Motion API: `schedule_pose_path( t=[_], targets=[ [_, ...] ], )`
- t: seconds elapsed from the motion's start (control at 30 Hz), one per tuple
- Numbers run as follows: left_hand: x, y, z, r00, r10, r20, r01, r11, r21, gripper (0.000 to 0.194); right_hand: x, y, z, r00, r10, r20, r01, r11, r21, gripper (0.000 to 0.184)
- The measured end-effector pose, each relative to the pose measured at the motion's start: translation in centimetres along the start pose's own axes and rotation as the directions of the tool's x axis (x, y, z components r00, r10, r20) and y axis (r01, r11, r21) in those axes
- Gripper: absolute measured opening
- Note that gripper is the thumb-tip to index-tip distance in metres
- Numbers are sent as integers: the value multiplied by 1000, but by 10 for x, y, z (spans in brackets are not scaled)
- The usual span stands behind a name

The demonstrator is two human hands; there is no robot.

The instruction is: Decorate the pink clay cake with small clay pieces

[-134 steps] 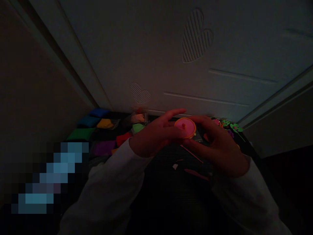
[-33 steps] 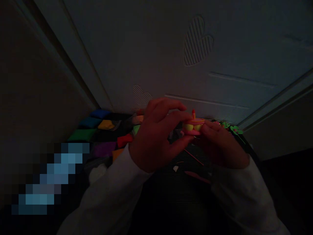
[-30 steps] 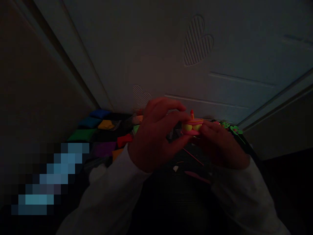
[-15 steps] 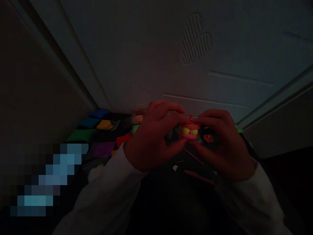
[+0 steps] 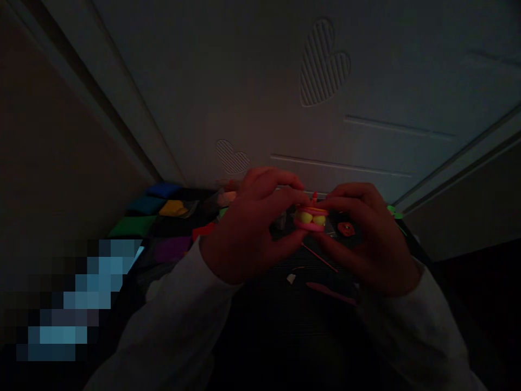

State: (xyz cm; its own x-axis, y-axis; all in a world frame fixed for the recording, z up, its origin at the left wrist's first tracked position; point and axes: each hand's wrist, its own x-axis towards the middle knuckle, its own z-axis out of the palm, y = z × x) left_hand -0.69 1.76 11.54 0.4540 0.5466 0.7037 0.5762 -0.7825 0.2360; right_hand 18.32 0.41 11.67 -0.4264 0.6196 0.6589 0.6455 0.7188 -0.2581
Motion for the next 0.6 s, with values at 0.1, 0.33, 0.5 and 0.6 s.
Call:
schedule_pose_path(
  t=[0.1,0.33,0.5,0.6],
  targets=[
    [0,-1,0,1000,9,-11,-9,1000,-7,23,0,0,0,1000,-16,5,16,1000,3,30],
    [-2,-1,0,1000,-3,-11,2,1000,-29,23,-1,2,-1,999,-30,-14,30,999,35,30],
    [-2,-2,0,1000,-18,2,18,999,-51,24,-1,0,-1,999,-42,-12,42,998,36,26],
    [-2,-3,0,1000,-27,-1,26,997,-66,24,-1,1,-2,999,-49,-13,50,998,37,29]
  ],
)
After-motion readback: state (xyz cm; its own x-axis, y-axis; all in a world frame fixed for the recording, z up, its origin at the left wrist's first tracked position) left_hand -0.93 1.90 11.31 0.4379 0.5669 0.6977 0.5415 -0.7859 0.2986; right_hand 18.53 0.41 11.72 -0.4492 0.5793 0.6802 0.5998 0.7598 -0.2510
